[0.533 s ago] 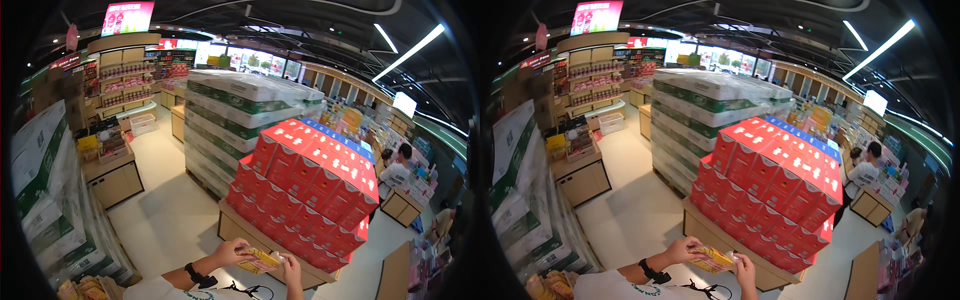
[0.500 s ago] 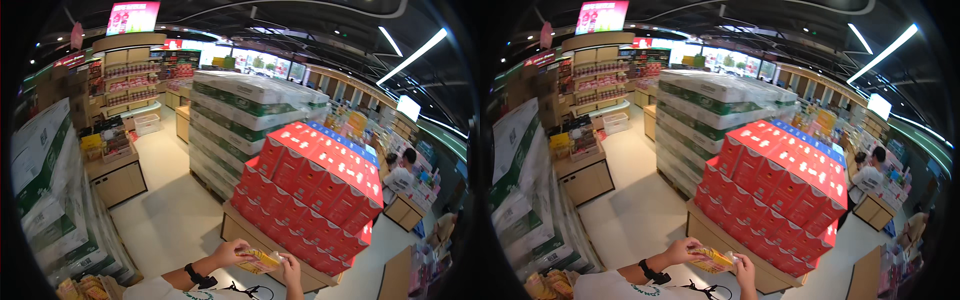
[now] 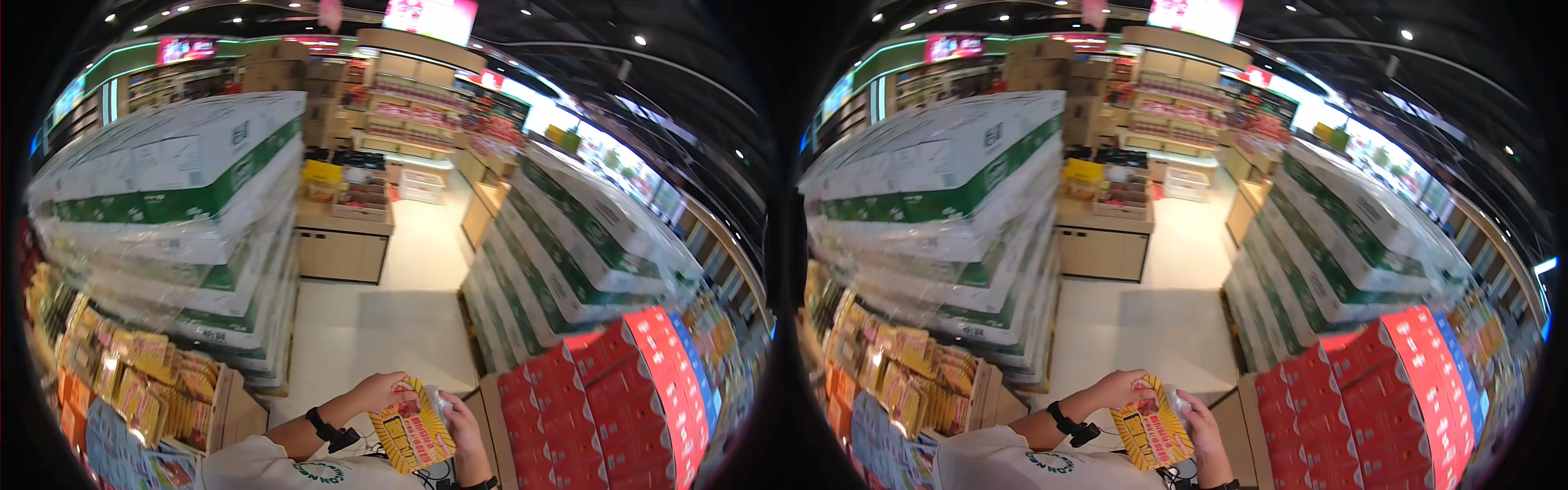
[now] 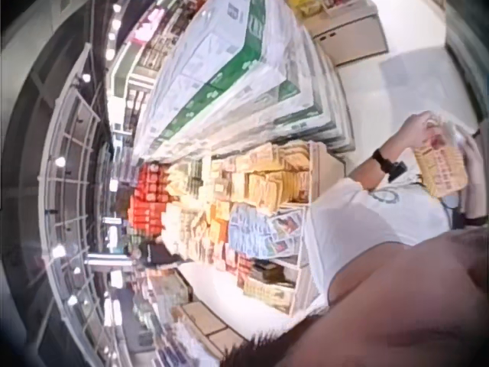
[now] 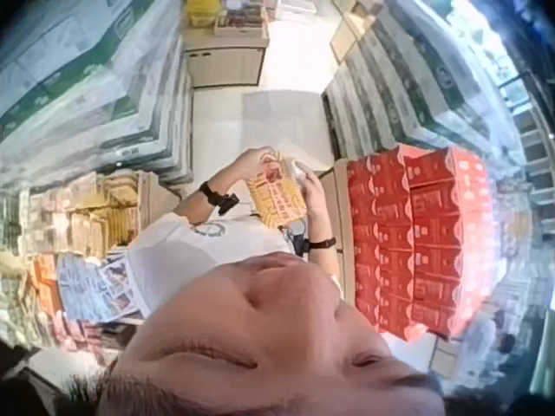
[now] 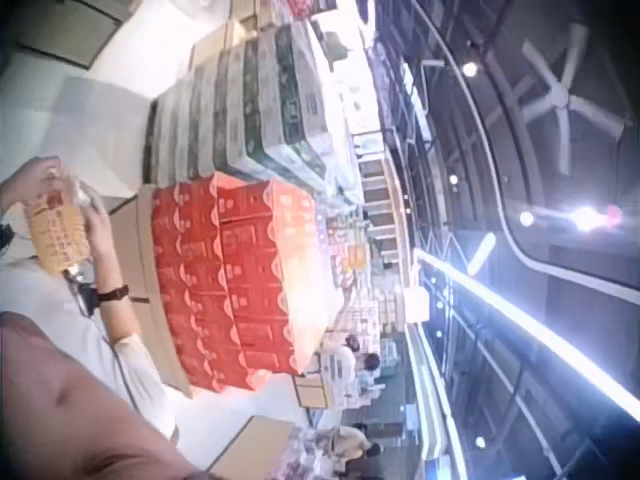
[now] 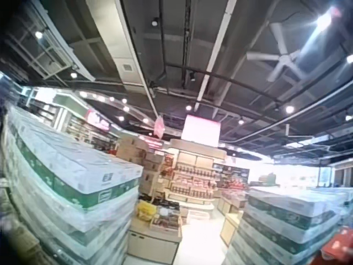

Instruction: Stocking and organizing snack packages on a display shelf in a supermarket.

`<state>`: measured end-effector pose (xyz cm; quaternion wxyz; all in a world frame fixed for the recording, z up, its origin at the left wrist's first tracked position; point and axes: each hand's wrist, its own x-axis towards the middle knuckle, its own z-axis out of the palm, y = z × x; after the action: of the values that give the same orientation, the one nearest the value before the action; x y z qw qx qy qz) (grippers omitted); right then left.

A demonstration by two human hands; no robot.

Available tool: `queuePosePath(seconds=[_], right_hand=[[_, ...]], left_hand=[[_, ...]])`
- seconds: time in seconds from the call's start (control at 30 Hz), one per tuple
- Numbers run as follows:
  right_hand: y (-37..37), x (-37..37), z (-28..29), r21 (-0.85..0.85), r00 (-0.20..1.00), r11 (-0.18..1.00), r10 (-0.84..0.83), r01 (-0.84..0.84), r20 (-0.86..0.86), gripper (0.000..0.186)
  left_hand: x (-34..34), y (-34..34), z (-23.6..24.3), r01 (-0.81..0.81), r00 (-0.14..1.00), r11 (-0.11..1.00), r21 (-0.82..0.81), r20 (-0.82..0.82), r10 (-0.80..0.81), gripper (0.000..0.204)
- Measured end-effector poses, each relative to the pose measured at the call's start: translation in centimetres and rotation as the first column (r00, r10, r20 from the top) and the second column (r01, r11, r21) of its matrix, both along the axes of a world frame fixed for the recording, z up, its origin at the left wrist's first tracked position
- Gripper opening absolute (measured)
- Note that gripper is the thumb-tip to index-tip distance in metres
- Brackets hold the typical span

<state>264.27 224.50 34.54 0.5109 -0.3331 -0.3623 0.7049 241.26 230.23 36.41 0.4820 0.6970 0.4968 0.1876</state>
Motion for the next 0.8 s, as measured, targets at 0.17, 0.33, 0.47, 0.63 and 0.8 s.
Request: queuePosePath(seconds=[0.17, 0.33, 0.47, 0.63, 0.8], right_hand=[[5.2, -3.4, -1.4, -0.088, 0.984, 0.98, 0.18, -0.178, 0.011, 0.039], [9.9, -1.7, -3.1, -0.02, 0.931, 0.947, 0.32, -0.321, 0.179, 0.034], [13.8, 1.5, -2.2, 0.008, 0.905, 0.923, 0.375, -0.385, 0.202, 0.034], [19.8, 4.8, -2.0, -0.177, 0.84, 0.875, 0.482, -0.45, 0.251, 0.032], [24.0, 3.7, -0.5, 0.19, 0.806, 0.801, 0.492, -0.567, 0.33, 0.033]], left_hand=[[-2.5, 1.5, -6.7, -0.329, 0.943, 0.944, 0.039, 0.067, 0.326, 0.055], [-4.0, 2.8, -8.5, -0.517, 0.856, 0.853, -0.069, -0.024, 0.516, 0.058], [-1.8, 4.4, -9.6, -0.587, 0.807, 0.806, 0.076, -0.014, 0.59, 0.051], [2.5, 9.3, -7.3, -0.622, 0.744, 0.783, 0.022, 0.33, 0.581, 0.034], [5.6, 13.6, -7.4, -0.573, 0.716, 0.811, -0.118, 0.408, 0.566, 0.042]])
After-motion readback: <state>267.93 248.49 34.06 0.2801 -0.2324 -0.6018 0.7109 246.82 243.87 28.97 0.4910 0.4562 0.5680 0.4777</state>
